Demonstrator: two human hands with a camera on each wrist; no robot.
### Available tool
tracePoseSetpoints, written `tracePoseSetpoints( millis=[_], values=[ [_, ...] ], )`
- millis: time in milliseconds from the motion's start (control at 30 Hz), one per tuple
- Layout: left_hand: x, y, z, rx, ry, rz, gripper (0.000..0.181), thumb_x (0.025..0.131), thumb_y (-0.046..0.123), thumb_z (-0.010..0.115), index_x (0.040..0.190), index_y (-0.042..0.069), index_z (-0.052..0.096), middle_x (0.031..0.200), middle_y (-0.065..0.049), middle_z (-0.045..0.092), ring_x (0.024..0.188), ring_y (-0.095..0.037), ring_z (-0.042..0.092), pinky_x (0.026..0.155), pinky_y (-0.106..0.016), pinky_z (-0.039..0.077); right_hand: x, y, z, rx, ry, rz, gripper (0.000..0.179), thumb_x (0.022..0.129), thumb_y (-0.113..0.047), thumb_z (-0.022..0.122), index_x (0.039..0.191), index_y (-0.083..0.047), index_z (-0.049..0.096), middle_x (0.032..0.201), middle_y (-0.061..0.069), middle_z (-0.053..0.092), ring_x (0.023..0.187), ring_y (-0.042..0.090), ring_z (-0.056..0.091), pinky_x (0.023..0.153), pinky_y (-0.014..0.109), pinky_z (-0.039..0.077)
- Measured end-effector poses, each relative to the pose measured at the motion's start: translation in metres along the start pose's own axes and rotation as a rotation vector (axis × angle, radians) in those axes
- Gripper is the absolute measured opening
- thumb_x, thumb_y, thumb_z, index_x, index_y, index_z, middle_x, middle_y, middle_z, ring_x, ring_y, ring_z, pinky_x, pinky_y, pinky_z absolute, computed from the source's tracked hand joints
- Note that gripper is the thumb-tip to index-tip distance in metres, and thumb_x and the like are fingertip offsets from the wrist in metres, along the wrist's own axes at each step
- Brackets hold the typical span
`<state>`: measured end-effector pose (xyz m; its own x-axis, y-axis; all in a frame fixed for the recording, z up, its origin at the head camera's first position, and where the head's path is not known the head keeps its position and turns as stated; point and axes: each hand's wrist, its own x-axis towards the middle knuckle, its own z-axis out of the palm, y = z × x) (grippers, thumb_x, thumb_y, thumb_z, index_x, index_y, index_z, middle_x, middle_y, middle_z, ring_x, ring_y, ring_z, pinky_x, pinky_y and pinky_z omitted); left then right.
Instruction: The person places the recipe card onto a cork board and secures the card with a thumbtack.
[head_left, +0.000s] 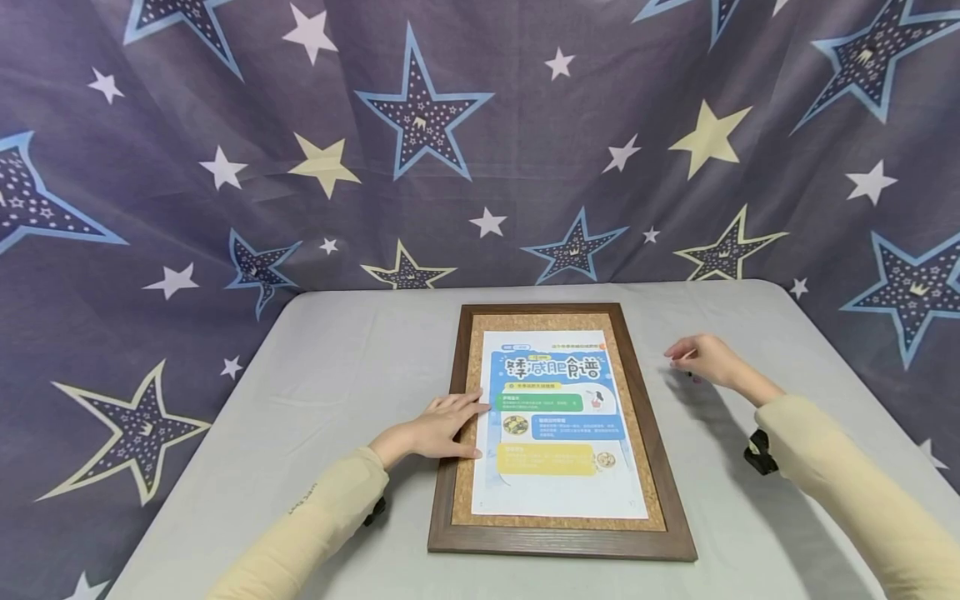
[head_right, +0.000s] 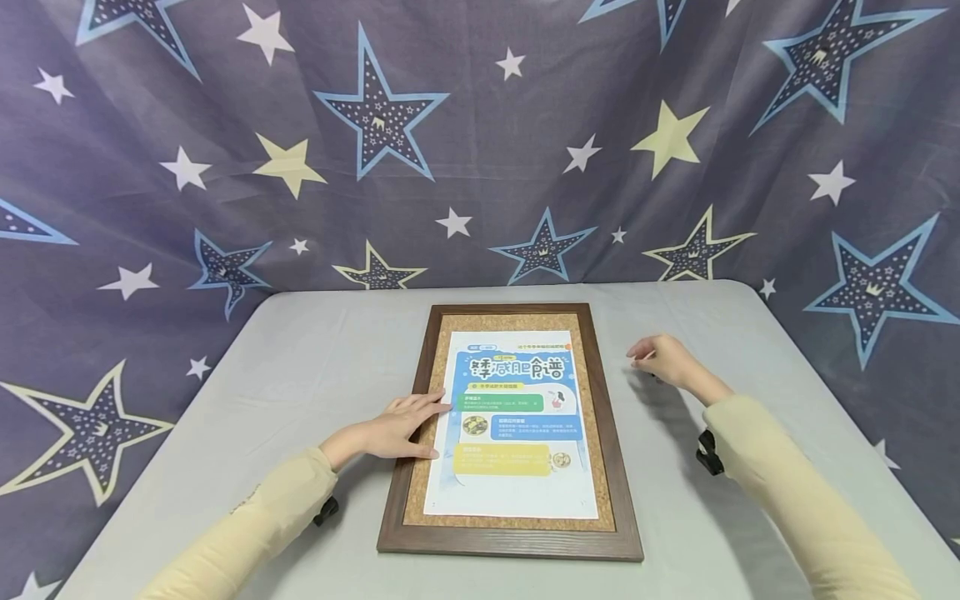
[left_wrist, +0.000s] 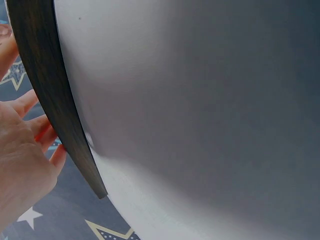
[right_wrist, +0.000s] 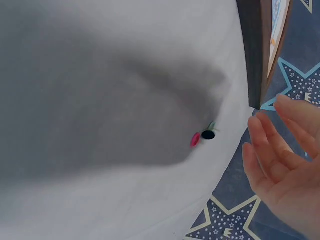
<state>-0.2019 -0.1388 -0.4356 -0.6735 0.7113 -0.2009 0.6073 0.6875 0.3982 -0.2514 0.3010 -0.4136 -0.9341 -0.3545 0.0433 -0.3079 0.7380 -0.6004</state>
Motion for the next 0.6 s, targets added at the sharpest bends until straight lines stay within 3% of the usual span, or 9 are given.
tracePoseSetpoints(
  millis=[133, 333, 600],
  values=[
    [-0.001, 0.0, 0.0, -0.002, -0.002, -0.004, 0.071, 0.083, 0.042, 0.056, 0.138, 0.008, 0.028, 0.146, -0.015, 0.011, 0.131, -0.032, 0.015, 0.1, -0.05, 0.015, -0.008, 0.002, -0.001, -0.002, -0.011, -0.028, 0.015, 0.079, 0.008, 0.055, 0.09, 0.015, 0.06, 0.078, 0.022, 0.063, 0.06, 0.024, 0.058, 0.051, 0.025, 0.045],
    [0.0, 0.001, -0.001, -0.015, 0.002, 0.001, 0.07, 0.083, 0.041, 0.057, 0.138, 0.007, 0.028, 0.146, -0.016, 0.012, 0.131, -0.032, 0.015, 0.1, -0.05, 0.015, -0.018, 0.01, -0.002, -0.063, -0.024, -0.043, 0.011, 0.075, 0.008, 0.06, 0.085, 0.012, 0.062, 0.076, 0.018, 0.063, 0.065, 0.023, 0.058, 0.057, 0.027, 0.045],
    [-0.001, 0.001, -0.001, -0.005, 0.004, 0.001, 0.071, 0.083, 0.042, 0.057, 0.138, 0.008, 0.028, 0.146, -0.016, 0.012, 0.13, -0.032, 0.016, 0.1, -0.05, 0.015, -0.026, 0.023, 0.001, -0.12, -0.009, -0.05, 0.011, 0.072, 0.009, 0.06, 0.083, 0.008, 0.063, 0.076, 0.016, 0.063, 0.068, 0.027, 0.058, 0.063, 0.037, 0.047]
  ],
)
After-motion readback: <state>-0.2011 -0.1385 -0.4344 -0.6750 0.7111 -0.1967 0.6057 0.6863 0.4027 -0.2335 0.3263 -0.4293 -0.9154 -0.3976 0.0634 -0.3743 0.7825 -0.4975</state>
